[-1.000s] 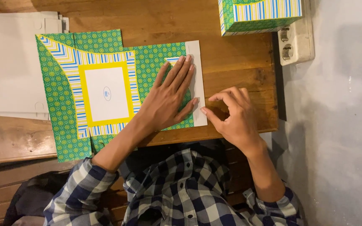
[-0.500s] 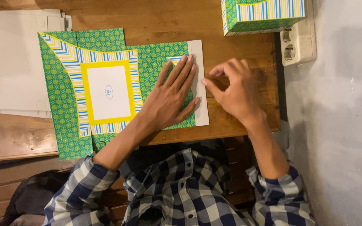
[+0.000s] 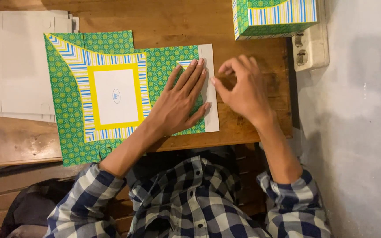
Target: Assembling and decorating cardboard boxes by folding templates and applying patterned paper strips.
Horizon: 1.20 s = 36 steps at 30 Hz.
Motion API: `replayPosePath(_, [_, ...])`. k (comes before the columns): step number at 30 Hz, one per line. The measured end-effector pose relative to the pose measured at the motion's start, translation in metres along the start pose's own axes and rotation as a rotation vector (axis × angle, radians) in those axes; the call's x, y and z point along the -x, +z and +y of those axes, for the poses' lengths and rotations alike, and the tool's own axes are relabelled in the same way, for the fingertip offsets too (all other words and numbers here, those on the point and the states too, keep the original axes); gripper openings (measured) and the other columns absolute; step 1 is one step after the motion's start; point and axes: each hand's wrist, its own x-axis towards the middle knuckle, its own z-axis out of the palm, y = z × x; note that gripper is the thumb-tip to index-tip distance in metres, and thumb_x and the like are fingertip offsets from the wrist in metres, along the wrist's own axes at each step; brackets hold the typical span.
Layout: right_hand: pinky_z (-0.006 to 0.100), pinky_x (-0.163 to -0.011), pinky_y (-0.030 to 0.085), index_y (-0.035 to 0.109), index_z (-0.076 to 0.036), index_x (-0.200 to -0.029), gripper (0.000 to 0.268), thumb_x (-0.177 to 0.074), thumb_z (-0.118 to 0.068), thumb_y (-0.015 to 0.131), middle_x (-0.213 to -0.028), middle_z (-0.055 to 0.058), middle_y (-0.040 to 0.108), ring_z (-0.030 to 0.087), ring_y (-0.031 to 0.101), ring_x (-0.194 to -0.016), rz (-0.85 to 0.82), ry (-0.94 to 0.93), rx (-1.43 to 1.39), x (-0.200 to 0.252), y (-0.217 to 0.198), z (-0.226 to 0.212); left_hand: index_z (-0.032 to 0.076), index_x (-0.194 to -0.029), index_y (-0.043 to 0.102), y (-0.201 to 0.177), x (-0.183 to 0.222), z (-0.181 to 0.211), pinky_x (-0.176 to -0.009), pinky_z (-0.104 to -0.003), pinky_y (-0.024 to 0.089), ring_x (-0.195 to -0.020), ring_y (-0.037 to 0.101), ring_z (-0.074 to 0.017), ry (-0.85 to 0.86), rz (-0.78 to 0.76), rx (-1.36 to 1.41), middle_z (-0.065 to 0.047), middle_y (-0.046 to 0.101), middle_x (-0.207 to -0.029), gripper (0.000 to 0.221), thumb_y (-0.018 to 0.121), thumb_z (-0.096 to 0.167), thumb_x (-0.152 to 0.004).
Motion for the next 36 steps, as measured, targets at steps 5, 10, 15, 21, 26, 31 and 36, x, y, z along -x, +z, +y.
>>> replayPosePath(5, [0.042, -0.082, 0.048, 0.064, -0.014, -0.099, 0.019, -0.089, -0.019, 0.079, -0.089, 0.003, 0.055, 0.028, 0.057, -0.09, 0.002, -0.019, -0.041, 0.034, -0.015, -0.024, -0.003, -0.159, 0.034, 0.001, 0.0, 0.0, -0.127, -0.051, 0.007, -0.158, 0.019, -0.0317, -0.002, -0.001, 0.001, -0.022, 0.027, -0.168, 0.075, 0.04, 0.049, -0.106])
replayPosePath(10, [0.043, -0.083, 0.047, 0.066, -0.014, -0.099, 0.018, -0.087, -0.018, 0.079, -0.089, 0.003, 0.055, 0.029, 0.056, -0.091, 0.018, -0.027, -0.04, 0.055, -0.013, -0.029, -0.003, -0.159, 0.036, 0.0, 0.0, 0.001, -0.127, -0.051, 0.007, -0.157, 0.019, -0.0318, 0.004, 0.001, -0.013, -0.022, 0.029, -0.167, 0.074, 0.04, 0.049, -0.106])
replayPosePath(15, [0.042, -0.084, 0.046, 0.065, -0.013, -0.1, 0.018, -0.086, -0.014, 0.076, -0.091, 0.004, 0.054, 0.028, 0.055, -0.093, 0.011, 0.022, -0.051, 0.07, -0.016, -0.043, -0.002, -0.158, 0.037, 0.0, 0.0, 0.0, -0.127, -0.051, 0.007, -0.158, 0.019, -0.0313, -0.004, -0.008, -0.016, -0.021, 0.029, -0.167, 0.074, 0.04, 0.05, -0.105])
replayPosePath(21, [0.042, -0.079, 0.046, 0.064, -0.014, -0.099, 0.021, -0.084, -0.015, 0.078, -0.091, 0.004, 0.055, 0.029, 0.056, -0.09, 0.043, 0.014, -0.041, 0.071, -0.013, -0.04, -0.002, -0.159, 0.036, -0.001, -0.001, 0.001, -0.127, -0.051, 0.007, -0.158, 0.019, -0.031, -0.009, -0.019, -0.024, -0.021, 0.028, -0.168, 0.075, 0.039, 0.05, -0.105])
replayPosePath(26, [0.04, -0.082, 0.044, 0.063, -0.013, -0.096, 0.022, -0.082, -0.01, 0.08, -0.087, 0.002, 0.056, 0.026, 0.058, -0.086, 0.081, -0.093, -0.059, 0.054, -0.006, -0.025, -0.002, -0.158, 0.038, -0.002, -0.001, 0.002, -0.127, -0.05, 0.007, -0.158, 0.02, -0.0302, -0.022, -0.02, -0.019, -0.021, 0.03, -0.167, 0.075, 0.039, 0.051, -0.105])
replayPosePath(31, [0.041, -0.082, 0.044, 0.064, -0.012, -0.096, 0.017, -0.087, -0.016, 0.078, -0.085, 0.004, 0.057, 0.028, 0.057, -0.085, 0.043, -0.095, -0.036, 0.028, -0.006, -0.016, -0.002, -0.158, 0.037, 0.001, -0.001, 0.0, -0.127, -0.051, 0.008, -0.158, 0.019, -0.0305, -0.015, -0.011, -0.019, -0.021, 0.029, -0.167, 0.075, 0.04, 0.051, -0.105])
replayPosePath(36, [0.041, -0.08, 0.046, 0.064, -0.013, -0.095, 0.02, -0.087, -0.018, 0.081, -0.083, 0.002, 0.057, 0.028, 0.059, -0.084, 0.036, -0.117, -0.011, 0.002, 0.005, 0.005, -0.002, -0.159, 0.035, 0.0, -0.001, 0.001, -0.127, -0.051, 0.007, -0.158, 0.018, -0.0306, -0.018, -0.02, 0.005, -0.02, 0.027, -0.168, 0.075, 0.04, 0.05, -0.105])
